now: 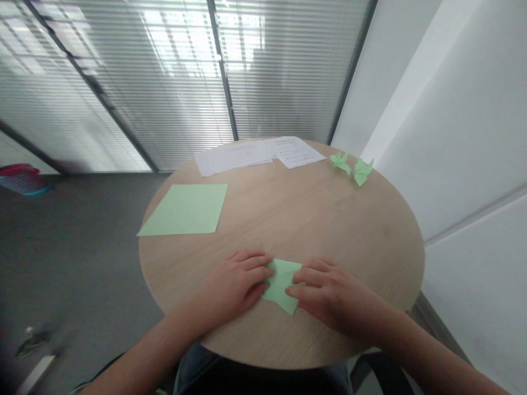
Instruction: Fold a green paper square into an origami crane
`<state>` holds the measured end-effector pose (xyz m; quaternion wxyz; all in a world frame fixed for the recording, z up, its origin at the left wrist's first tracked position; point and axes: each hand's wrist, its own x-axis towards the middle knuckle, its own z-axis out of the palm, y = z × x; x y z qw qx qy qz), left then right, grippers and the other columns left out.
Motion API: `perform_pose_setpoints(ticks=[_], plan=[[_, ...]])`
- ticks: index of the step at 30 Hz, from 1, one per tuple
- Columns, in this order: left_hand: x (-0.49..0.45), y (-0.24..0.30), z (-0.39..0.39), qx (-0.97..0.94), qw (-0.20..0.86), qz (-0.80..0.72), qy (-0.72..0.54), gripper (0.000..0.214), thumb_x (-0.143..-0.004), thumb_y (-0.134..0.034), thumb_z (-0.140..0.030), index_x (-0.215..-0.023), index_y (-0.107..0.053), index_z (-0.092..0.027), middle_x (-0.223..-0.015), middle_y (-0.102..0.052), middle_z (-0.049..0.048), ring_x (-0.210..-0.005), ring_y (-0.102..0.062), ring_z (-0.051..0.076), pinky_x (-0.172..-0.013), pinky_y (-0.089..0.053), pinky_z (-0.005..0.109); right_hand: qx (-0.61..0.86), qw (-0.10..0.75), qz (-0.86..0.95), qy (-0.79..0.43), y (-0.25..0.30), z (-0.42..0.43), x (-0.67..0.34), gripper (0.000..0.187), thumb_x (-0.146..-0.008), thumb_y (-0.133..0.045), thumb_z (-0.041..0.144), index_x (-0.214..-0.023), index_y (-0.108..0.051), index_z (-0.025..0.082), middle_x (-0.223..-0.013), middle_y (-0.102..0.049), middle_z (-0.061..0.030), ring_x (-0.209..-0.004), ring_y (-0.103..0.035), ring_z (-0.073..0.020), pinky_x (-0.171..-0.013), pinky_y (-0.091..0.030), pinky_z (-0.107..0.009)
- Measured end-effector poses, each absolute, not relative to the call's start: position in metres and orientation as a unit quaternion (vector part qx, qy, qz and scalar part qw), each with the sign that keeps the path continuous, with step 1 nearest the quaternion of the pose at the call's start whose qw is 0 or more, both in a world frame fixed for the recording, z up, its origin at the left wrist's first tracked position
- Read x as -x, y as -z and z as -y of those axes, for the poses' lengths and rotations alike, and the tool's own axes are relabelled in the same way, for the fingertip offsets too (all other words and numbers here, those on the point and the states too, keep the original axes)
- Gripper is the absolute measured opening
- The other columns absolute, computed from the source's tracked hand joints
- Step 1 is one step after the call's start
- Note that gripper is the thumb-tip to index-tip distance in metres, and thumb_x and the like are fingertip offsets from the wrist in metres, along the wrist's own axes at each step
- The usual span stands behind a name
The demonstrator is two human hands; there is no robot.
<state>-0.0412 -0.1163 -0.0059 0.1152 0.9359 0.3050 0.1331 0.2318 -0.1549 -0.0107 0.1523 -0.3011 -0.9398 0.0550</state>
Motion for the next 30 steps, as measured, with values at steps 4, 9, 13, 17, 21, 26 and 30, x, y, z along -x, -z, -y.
perform_pose_setpoints(ticks=[4,9,13,17,21,26,30], plan=[[0.044,0.009,0.118,-0.931,0.138,-0.31,-0.137,0.021,-0.099,-0.06,-0.026,-0.116,-0.071,-0.022,-0.135,-0.068,0.0058,-0.126,-0.059,0.028,-0.109,-0.045,0.049,0.282,0.14,0.947,-0.067,0.011,0.152,-0.229,0.019,-0.097,-0.064,0.02,-0.115,-0.07,0.023,-0.104,-0.075,-0.0039,-0.097,-0.067,-0.0222,-0.091,-0.051,-0.039],[0.045,0.011,0.117,-0.92,0.171,-0.318,-0.15,0.028,-0.094,-0.067,-0.024,-0.121,-0.07,-0.02,-0.133,-0.069,0.0065,-0.127,-0.059,0.026,-0.113,-0.044,0.046,0.302,0.163,0.935,-0.084,0.011,0.155,-0.232,0.025,-0.093,-0.072,0.026,-0.118,-0.071,0.025,-0.114,-0.074,-0.0063,-0.103,-0.067,-0.023,-0.091,-0.052,-0.038],[0.046,0.012,0.115,-0.914,0.19,-0.325,-0.153,0.031,-0.092,-0.07,-0.025,-0.122,-0.07,-0.02,-0.134,-0.07,0.0064,-0.127,-0.06,0.025,-0.115,-0.042,0.045,0.291,0.174,0.938,-0.079,0.01,0.155,-0.228,0.019,-0.097,-0.065,0.022,-0.115,-0.072,0.024,-0.107,-0.074,-0.0057,-0.098,-0.067,-0.0222,-0.091,-0.052,-0.039],[0.046,0.01,0.114,-0.913,0.203,-0.32,-0.152,0.027,-0.092,-0.071,-0.027,-0.119,-0.073,-0.022,-0.134,-0.07,0.0049,-0.128,-0.06,0.024,-0.115,-0.042,0.043,0.289,0.179,0.934,-0.112,0.007,0.155,-0.225,0.018,-0.1,-0.059,0.019,-0.112,-0.072,0.023,-0.103,-0.075,-0.0048,-0.095,-0.068,-0.0199,-0.094,-0.051,-0.038],[0.046,0.008,0.115,-0.909,0.21,-0.327,-0.153,0.028,-0.091,-0.072,-0.026,-0.118,-0.073,-0.021,-0.134,-0.07,0.0047,-0.129,-0.06,0.024,-0.116,-0.041,0.043,0.297,0.171,0.93,-0.132,0.007,0.158,-0.229,0.025,-0.094,-0.07,0.025,-0.119,-0.071,0.025,-0.113,-0.074,-0.0065,-0.104,-0.068,-0.0221,-0.096,-0.05,-0.04],[0.046,0.009,0.114,-0.907,0.216,-0.323,-0.163,0.029,-0.091,-0.071,-0.025,-0.119,-0.073,-0.021,-0.132,-0.071,0.0052,-0.128,-0.061,0.024,-0.115,-0.042,0.044,0.294,0.157,0.938,-0.096,0.009,0.16,-0.225,0.029,-0.091,-0.073,0.028,-0.12,-0.07,0.026,-0.117,-0.072,-0.007,-0.107,-0.066,-0.0255,-0.095,-0.05,-0.043],[0.046,0.011,0.113,-0.908,0.216,-0.319,-0.166,0.029,-0.091,-0.069,-0.025,-0.12,-0.073,-0.021,-0.133,-0.071,0.0055,-0.127,-0.061,0.024,-0.115,-0.042,0.044,0.281,0.163,0.944,-0.058,0.01,0.161,-0.217,0.02,-0.097,-0.063,0.023,-0.116,-0.07,0.023,-0.106,-0.074,-0.0071,-0.099,-0.067,-0.0227,-0.09,-0.052,-0.039]])
